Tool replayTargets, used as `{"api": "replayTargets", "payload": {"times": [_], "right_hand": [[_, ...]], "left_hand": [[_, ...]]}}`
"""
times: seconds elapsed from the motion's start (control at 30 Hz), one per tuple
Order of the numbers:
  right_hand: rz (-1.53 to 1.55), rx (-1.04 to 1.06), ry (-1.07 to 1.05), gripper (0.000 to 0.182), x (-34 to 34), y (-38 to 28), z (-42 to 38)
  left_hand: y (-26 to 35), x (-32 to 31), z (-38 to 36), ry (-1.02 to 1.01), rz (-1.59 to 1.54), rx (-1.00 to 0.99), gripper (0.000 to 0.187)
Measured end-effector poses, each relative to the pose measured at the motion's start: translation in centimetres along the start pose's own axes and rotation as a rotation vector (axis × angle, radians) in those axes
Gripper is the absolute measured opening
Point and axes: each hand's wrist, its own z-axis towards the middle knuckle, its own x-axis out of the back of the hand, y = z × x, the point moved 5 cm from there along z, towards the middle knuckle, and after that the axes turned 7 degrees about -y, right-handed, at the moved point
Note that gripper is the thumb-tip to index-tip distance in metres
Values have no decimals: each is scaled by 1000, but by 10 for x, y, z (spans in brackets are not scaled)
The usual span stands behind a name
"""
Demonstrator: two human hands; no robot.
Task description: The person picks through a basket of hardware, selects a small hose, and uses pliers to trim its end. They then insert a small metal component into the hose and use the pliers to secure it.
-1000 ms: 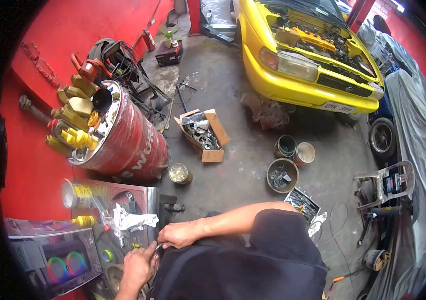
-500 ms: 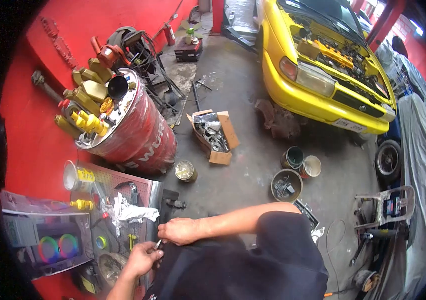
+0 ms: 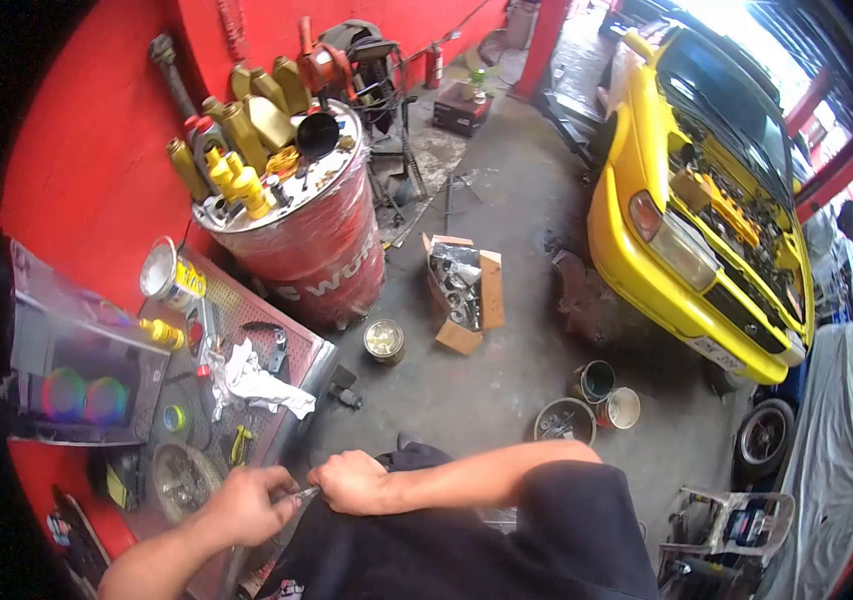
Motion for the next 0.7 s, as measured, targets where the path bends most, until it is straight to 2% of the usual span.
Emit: {"api": "replayTargets", "payload": {"times": [0.1,0.13,0.23,0.27,0.37,0.43,0.5,0.57,0.6,0.63,0.7], "right_hand": [[-21,-1,31,23,-14,7,7],[-10,-13,13,23,-17,11,9],[41,-3,-72,21,-20,9,6],[61,26,-93,20,-30,12,10],[103,41,-156,17,-49,29,22],[185,51,-177,14,-49,42,32],[202,-9,-12,17,-26,41,33],[16,5,147,18,-14,35,36],[-27,24,232,15,-6,25,31],[-79,35,251,20,-12,30,33],[-174,97,303,12,-4,21,31]], "left_hand": [[-25,-25,7,-43,-245,129,23],[-33,-36,10,-8,-289,77,23],[-27,-46,14,75,329,-383,17],[-19,-46,10,38,602,-530,17],[-22,-53,8,114,955,-825,21],[-29,-47,21,175,930,-859,26],[-28,-32,30,197,741,-641,31],[-28,-9,17,325,468,-504,42],[-37,-3,14,284,225,-406,45],[-49,2,10,252,-15,-306,48],[-73,-8,8,-361,-694,215,49]]}}
